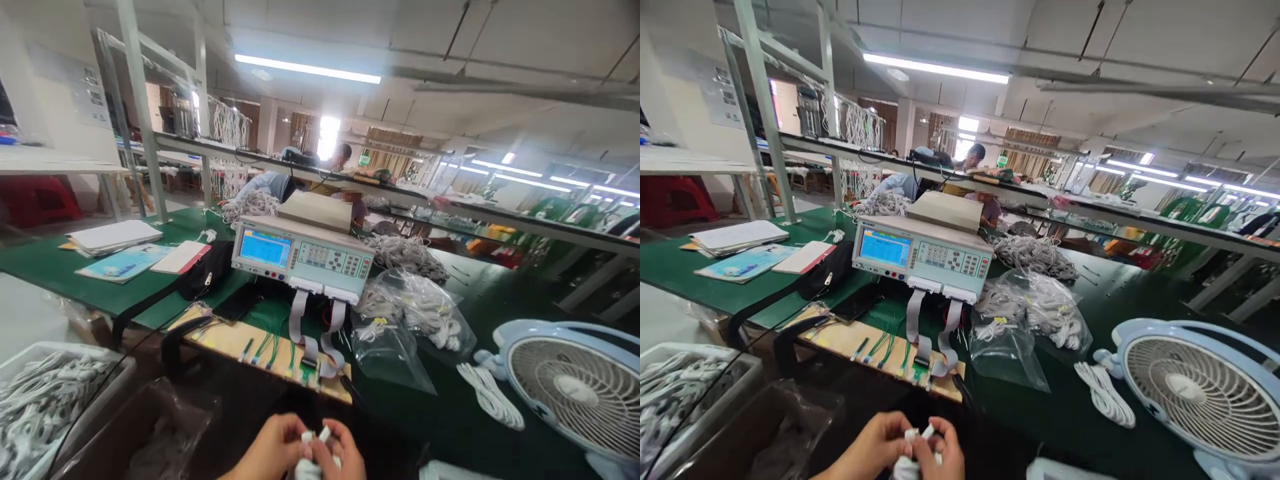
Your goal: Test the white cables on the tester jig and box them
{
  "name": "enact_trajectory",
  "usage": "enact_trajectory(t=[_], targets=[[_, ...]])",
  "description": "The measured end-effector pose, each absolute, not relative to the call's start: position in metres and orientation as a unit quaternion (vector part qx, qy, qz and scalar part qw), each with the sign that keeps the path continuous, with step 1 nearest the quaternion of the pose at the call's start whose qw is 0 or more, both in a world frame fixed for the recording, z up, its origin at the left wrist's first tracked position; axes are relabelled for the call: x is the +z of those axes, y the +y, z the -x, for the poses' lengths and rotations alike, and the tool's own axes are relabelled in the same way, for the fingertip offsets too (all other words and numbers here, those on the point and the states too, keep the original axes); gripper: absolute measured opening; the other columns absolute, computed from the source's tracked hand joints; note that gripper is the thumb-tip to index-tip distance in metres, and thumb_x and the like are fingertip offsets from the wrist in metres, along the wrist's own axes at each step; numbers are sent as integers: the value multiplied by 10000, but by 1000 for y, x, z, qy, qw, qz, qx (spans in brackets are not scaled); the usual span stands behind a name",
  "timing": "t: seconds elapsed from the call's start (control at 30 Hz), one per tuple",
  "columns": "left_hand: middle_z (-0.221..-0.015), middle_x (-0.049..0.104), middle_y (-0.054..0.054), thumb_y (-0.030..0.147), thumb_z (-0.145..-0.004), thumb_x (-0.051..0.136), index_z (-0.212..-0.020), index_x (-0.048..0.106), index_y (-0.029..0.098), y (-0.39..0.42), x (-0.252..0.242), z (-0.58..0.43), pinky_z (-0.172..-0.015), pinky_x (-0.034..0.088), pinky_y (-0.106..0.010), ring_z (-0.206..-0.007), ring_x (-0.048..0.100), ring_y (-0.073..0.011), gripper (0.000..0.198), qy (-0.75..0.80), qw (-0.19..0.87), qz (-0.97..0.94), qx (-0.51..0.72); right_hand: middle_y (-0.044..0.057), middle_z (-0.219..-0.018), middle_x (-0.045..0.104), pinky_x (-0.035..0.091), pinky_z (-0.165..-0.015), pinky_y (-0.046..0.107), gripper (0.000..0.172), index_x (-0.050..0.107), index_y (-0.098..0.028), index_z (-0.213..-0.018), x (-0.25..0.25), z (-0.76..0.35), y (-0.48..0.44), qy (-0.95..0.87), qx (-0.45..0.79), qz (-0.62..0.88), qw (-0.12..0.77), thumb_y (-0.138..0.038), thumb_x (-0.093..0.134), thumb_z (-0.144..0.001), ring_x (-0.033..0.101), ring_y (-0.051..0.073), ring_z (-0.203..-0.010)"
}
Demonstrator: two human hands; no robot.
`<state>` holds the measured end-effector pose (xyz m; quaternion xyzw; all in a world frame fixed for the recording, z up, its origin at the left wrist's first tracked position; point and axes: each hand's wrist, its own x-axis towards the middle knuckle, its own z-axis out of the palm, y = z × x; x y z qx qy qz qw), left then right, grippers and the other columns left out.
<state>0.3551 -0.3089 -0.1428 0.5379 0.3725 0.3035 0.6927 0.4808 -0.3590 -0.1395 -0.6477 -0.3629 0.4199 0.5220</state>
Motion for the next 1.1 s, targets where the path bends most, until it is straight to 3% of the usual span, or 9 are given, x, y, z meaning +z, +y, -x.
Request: enact_trajectory(t=[0.1, 0.2, 0.43, 0.57, 0.73, 1.0, 1.1], targets=[[-554, 506, 35, 385, -632, 585, -632, 506, 149, -316, -135, -354, -504, 326, -181, -541, 434, -86, 249, 421, 606, -568, 364, 55, -640, 639, 433, -561, 254, 293, 570, -154, -700, -122, -476, -363, -429, 404, 638, 495, -442, 564, -652, 575, 193, -618], [-540, 462, 55, 395, -693, 506, -669, 466, 171, -314, -132, -356, -459, 329, -173, -493, 416, -75, 229, 434, 613, -547, 370, 56, -684, 638, 430, -589, 253, 292, 591, -146, -774, -109, -475, -358, -481, 391, 622, 478, -422, 508, -721, 575, 192, -655], [-520, 463, 50, 479, -602, 571, -667, 485, 146, -291, -138, -355, -388, 346, -166, -447, 430, -67, 350, 447, 697, -469, 310, 10, -581, 582, 361, -493, 219, 350, 642, -124, -755, -118, -487, -327, -522, 391, 630, 422, -428, 470, -745, 491, 139, -544], [-561, 527, 22, 441, -583, 617, -670, 502, 130, -279, -133, -346, -454, 385, -179, -479, 470, -64, 343, 422, 748, -422, 290, -25, -522, 499, 292, -443, 200, 334, 623, -114, -714, -121, -491, -317, -525, 407, 623, 412, -405, 463, -754, 395, 94, -475], [-605, 574, -8, 386, -612, 622, -681, 502, 125, -274, -130, -339, -502, 408, -194, -504, 500, -68, 296, 396, 791, -381, 270, -36, -533, 454, 286, -464, 201, 282, 601, -130, -708, -113, -491, -316, -521, 421, 620, 408, -373, 469, -761, 372, 91, -496], [-594, 564, 0, 330, -610, 633, -643, 488, 127, -271, -130, -337, -468, 374, -156, -466, 458, -37, 252, 393, 812, -320, 288, -39, -510, 449, 278, -407, 199, 292, 601, -113, -711, -121, -481, -310, -346, 532, 592, 497, -401, 573, -673, 360, 74, -431], [-574, 556, 5, 333, -601, 636, -613, 483, 129, -270, -129, -340, -468, 370, -157, -461, 457, -39, 256, 399, 806, -320, 297, -33, -521, 472, 310, -421, 196, 281, 609, -115, -717, -121, -478, -312, -345, 500, 595, 527, -390, 586, -665, 390, 80, -452]])
